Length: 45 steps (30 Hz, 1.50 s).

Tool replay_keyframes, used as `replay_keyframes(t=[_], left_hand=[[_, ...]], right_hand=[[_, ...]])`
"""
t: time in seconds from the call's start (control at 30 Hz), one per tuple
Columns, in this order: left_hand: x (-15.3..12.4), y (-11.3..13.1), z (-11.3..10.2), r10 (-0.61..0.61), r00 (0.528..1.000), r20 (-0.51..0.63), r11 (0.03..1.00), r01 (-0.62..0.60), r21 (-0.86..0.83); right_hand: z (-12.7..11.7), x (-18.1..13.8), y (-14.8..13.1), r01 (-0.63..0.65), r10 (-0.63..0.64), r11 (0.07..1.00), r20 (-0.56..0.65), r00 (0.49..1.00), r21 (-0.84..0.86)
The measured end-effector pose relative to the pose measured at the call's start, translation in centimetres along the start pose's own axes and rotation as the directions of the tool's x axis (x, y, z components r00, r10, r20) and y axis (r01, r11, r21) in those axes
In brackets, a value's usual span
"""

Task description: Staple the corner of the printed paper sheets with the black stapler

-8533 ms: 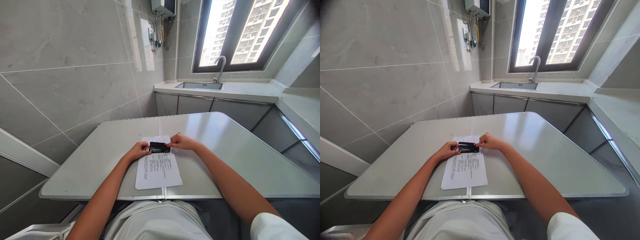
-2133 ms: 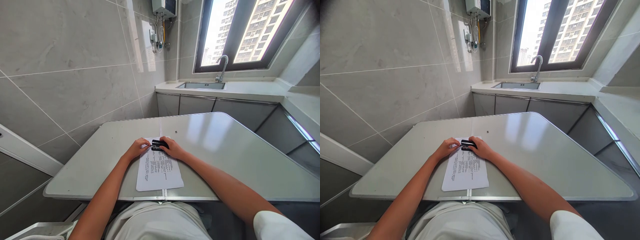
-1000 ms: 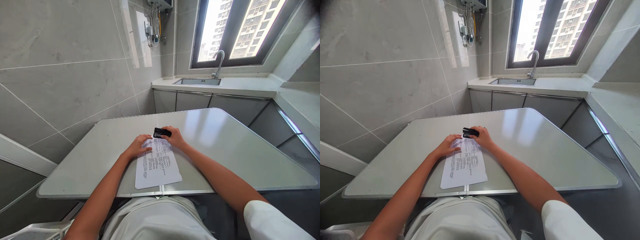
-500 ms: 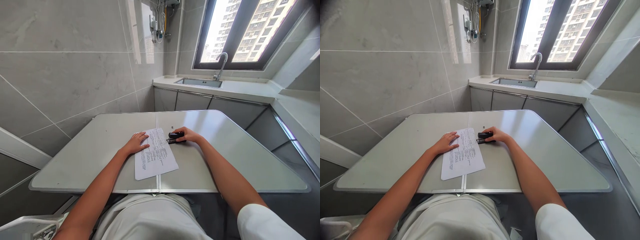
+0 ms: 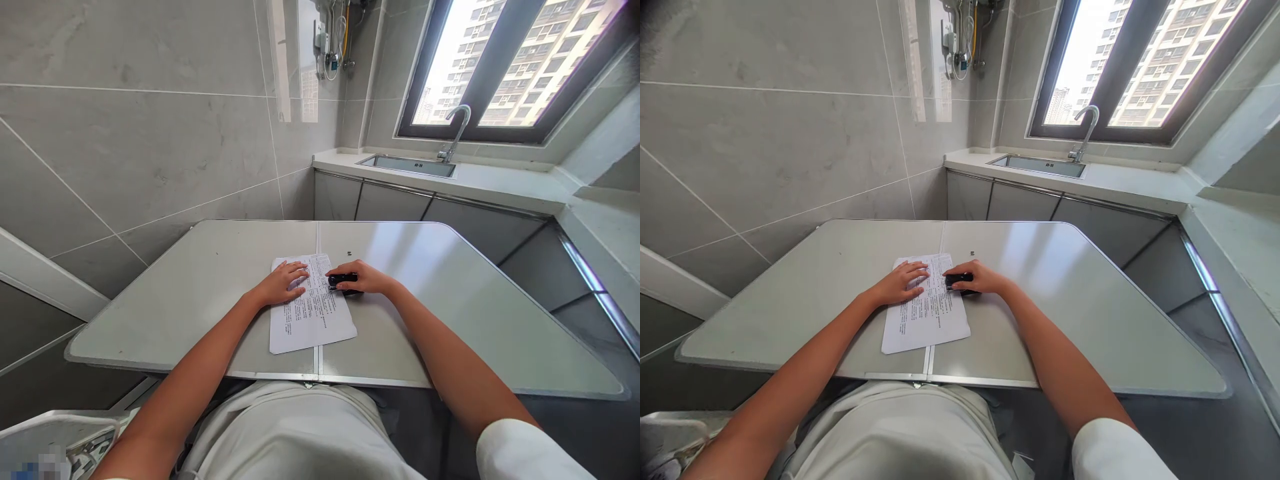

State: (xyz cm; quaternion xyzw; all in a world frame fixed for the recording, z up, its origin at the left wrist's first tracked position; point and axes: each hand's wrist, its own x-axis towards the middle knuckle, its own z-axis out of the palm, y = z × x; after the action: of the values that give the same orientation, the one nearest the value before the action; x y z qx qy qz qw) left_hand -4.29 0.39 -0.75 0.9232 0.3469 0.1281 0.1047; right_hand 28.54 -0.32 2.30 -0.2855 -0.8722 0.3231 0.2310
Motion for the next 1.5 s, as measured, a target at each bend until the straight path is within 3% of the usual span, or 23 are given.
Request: replay_keyframes(t=[0.1,0.3,0.47,0.83,1.5], left_hand=[[0.3,1.2,0.3,0.089,0.995,0.040,0.993,-0.085,-0.087],[0.6,2.0,0.6,0.151,0.985,0.082,0.978,-0.136,-0.159],[0.5,1.7,0.4,0.159,0.985,0.066,0.973,-0.145,-0.181],[0.5,2.4,-0.1,0.178,0.972,0.156,0.960,-0.137,-0.244],[0.6,2.2,0.6,0.133,0.978,0.159,0.970,-0.095,-0.225]], right_hand=[[0.4,0.2,-0.3,0.033,-0.035,0.999,-0.035,0.999,-0.036],[0.5,0.2,0.1,0.082,-0.083,0.996,-0.069,0.994,-0.019],[1.1,0.6,-0.5,0.073,-0.075,0.996,-0.060,0.995,-0.042],[1.6,0.9,-0.8,0.051,-0.053,0.996,-0.034,0.998,-0.078],[2.0,1.2,-1.4,0.057,-0.052,0.984,0.034,0.998,-0.170]])
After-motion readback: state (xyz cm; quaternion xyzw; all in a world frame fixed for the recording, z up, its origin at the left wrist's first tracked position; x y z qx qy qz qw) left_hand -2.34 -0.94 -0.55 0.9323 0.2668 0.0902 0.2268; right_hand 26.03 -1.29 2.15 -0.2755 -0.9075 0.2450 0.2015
